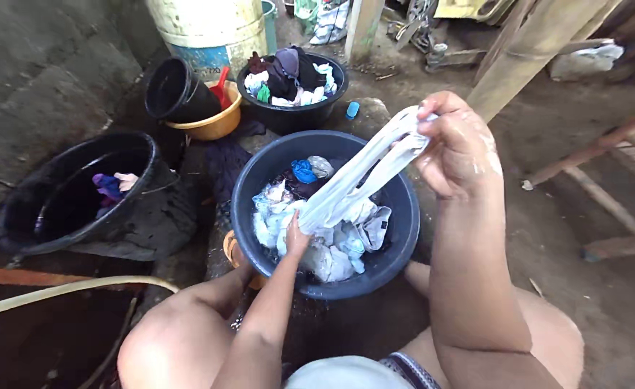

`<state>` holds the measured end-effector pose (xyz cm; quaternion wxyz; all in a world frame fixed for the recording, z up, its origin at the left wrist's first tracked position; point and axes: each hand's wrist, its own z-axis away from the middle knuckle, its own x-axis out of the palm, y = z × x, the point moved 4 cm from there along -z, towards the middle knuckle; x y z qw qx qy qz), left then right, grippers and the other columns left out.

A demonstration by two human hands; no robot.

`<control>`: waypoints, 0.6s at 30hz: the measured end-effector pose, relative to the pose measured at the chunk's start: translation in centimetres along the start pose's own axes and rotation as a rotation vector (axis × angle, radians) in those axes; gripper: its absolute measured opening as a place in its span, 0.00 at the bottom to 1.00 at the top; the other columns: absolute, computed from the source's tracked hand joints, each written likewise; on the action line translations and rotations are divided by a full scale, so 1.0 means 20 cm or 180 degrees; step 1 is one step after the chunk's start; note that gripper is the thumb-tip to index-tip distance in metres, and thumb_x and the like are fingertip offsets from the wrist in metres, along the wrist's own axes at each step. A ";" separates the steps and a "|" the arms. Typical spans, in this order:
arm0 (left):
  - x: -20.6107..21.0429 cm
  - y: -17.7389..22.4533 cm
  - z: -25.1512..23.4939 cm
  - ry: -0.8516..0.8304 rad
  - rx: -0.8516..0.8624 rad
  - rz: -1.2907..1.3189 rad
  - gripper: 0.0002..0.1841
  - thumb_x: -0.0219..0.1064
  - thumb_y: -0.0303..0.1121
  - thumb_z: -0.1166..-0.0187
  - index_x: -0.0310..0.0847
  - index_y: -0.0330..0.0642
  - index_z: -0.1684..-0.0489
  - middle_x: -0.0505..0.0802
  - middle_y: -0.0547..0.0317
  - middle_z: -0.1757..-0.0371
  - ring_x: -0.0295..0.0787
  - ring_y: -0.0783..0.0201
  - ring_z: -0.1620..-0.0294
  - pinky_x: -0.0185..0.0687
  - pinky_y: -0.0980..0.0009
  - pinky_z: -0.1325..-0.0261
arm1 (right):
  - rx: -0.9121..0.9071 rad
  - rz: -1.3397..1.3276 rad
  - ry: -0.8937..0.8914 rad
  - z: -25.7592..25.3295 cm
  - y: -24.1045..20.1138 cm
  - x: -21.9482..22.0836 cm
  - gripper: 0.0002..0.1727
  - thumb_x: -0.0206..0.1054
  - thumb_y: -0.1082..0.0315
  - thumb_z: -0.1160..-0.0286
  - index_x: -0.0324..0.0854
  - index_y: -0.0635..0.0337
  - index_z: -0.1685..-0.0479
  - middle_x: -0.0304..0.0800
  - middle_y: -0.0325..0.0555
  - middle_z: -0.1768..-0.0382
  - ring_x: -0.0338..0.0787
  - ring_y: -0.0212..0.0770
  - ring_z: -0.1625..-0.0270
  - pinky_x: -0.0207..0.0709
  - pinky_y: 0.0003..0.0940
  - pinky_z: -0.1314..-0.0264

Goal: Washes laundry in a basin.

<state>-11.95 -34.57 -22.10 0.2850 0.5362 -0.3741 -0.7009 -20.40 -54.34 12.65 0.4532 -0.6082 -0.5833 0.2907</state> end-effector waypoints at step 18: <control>-0.01 1.30 0.07 -0.0380 -0.0306 0.4962 0.12 0.46 0.39 0.06 0.73 0.48 0.41 0.89 0.56 0.52 0.89 0.60 0.49 0.87 0.58 0.45 | 0.1476 -0.0709 0.0594 0.54 1.29 -0.27 0.53 0.79 0.53 0.38 0.52 0.74 0.16 0.79 0.52 0.33 0.82 0.30 0.36 0.79 0.27 0.32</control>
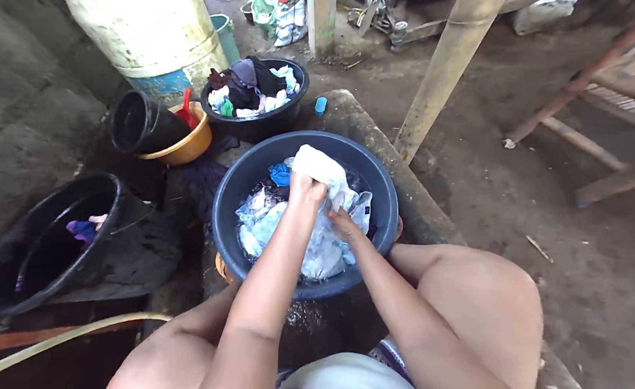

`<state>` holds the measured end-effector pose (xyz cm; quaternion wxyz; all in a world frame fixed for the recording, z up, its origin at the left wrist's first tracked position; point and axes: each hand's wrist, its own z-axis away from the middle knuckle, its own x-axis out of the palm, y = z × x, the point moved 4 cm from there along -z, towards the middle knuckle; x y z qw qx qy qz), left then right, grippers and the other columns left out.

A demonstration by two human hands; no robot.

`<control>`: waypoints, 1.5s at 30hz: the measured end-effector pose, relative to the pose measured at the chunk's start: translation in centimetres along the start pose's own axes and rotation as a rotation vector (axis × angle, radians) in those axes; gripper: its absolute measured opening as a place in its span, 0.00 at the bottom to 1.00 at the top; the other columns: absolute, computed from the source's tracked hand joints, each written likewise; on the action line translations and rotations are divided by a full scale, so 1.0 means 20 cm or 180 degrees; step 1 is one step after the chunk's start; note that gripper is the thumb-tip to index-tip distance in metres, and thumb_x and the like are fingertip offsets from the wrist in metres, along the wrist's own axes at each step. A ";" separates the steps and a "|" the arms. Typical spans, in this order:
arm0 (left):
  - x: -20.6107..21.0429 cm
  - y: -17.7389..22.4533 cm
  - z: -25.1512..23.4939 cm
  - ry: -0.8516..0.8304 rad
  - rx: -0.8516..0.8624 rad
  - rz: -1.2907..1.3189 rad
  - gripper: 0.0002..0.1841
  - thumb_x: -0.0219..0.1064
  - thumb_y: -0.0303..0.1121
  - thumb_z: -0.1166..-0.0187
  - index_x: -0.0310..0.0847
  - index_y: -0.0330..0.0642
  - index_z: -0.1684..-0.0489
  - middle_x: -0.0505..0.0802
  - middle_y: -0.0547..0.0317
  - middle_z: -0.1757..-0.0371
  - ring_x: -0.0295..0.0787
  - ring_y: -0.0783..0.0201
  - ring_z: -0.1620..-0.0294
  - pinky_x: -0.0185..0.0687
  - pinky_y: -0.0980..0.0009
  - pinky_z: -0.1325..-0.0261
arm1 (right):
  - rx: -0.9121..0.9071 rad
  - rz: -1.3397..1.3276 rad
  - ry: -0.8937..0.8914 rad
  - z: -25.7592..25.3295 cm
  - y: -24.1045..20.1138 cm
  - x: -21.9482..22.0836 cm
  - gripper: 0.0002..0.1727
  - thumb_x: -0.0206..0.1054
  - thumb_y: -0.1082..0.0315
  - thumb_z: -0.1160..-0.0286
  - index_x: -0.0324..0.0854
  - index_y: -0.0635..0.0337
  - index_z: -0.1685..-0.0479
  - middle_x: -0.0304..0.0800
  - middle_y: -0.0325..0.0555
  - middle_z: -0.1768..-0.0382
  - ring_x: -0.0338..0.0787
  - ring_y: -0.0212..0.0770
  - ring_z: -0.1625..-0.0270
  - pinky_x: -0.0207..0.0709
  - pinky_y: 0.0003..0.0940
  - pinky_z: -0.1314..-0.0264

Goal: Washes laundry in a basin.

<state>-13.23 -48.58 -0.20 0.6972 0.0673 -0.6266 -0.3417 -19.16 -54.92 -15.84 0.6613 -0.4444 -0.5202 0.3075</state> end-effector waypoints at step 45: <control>-0.85 -0.17 0.44 -0.4299 0.1788 -0.6424 0.10 0.67 0.32 0.26 0.90 0.37 0.72 0.94 0.45 0.66 0.95 0.42 0.59 0.89 0.47 0.65 | 0.1954 0.2162 -0.1166 0.06 0.40 0.27 0.28 0.54 0.56 0.07 0.77 0.76 0.29 0.79 0.71 0.27 0.77 0.61 0.21 0.62 0.57 0.16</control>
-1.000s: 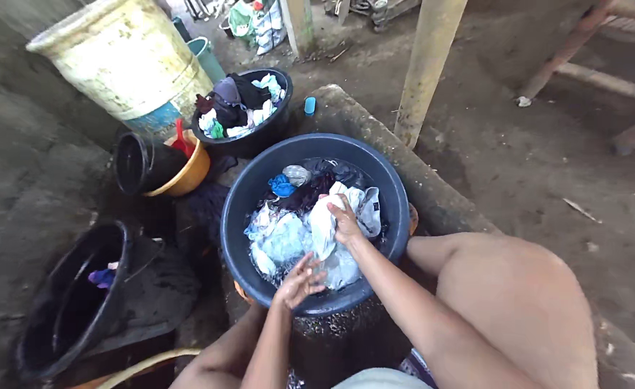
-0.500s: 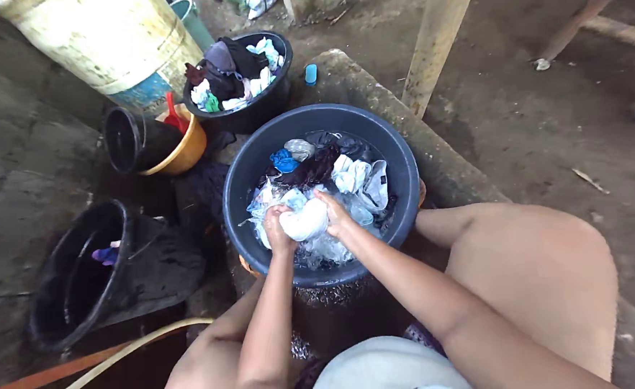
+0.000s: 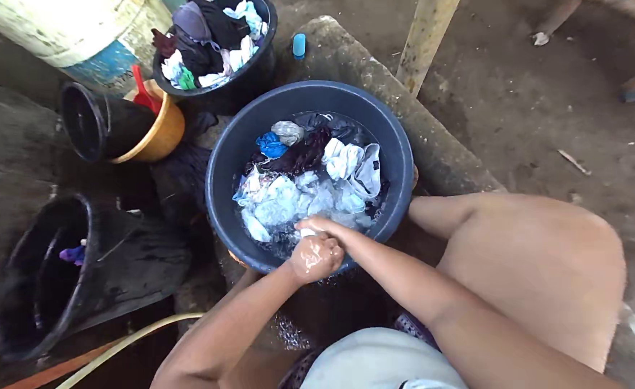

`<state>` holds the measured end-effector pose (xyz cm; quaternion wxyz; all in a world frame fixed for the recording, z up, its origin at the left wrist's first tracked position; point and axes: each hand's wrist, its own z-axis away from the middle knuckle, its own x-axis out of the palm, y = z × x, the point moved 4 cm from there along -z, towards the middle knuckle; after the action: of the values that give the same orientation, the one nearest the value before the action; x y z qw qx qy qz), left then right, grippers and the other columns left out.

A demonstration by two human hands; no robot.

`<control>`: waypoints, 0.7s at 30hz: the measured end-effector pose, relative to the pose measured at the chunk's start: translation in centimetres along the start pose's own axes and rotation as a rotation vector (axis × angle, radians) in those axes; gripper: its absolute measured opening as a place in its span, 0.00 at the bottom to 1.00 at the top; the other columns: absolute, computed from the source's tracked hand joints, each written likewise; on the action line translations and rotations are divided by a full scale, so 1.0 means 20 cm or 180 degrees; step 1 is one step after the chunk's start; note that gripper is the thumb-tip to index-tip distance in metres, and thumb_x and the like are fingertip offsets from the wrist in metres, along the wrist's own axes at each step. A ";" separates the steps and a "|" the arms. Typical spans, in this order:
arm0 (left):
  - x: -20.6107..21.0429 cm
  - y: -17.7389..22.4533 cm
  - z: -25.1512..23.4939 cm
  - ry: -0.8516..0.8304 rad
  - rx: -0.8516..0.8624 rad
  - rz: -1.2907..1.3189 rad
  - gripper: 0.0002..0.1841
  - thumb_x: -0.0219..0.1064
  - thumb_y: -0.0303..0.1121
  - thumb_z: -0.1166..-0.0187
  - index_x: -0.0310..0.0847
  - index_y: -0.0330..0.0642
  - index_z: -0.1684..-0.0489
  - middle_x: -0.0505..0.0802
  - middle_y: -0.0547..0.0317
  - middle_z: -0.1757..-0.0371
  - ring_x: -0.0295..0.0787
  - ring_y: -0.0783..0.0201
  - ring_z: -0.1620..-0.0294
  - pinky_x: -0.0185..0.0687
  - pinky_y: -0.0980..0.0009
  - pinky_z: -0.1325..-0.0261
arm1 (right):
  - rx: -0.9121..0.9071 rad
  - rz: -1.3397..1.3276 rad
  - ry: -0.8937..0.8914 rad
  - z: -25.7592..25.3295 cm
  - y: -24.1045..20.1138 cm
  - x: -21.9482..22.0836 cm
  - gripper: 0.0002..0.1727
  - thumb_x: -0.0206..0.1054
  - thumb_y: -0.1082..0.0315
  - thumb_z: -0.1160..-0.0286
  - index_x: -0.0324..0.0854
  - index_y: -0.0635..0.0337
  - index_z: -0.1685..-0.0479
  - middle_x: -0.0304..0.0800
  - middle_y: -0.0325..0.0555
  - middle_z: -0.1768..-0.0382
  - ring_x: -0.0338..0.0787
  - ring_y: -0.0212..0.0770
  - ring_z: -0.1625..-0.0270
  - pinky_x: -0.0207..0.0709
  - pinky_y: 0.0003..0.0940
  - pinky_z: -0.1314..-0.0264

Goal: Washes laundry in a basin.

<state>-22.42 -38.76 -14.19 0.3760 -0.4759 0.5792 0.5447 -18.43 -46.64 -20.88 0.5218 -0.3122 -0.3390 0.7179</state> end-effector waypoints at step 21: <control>-1.53 -0.58 1.01 0.3072 -0.3206 -0.0428 0.24 0.63 0.48 0.14 0.79 0.27 0.52 0.85 0.57 0.58 0.79 0.79 0.59 0.79 0.73 0.48 | -0.0110 0.0363 0.1313 -0.11 0.21 -0.45 0.21 0.60 0.64 0.12 0.79 0.73 0.32 0.84 0.69 0.33 0.84 0.62 0.27 0.72 0.58 0.21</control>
<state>-4.91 -13.87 9.37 -0.1566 -0.8157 0.3279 0.4502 -16.64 -55.80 -24.67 0.5332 -0.4800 -0.2191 0.6613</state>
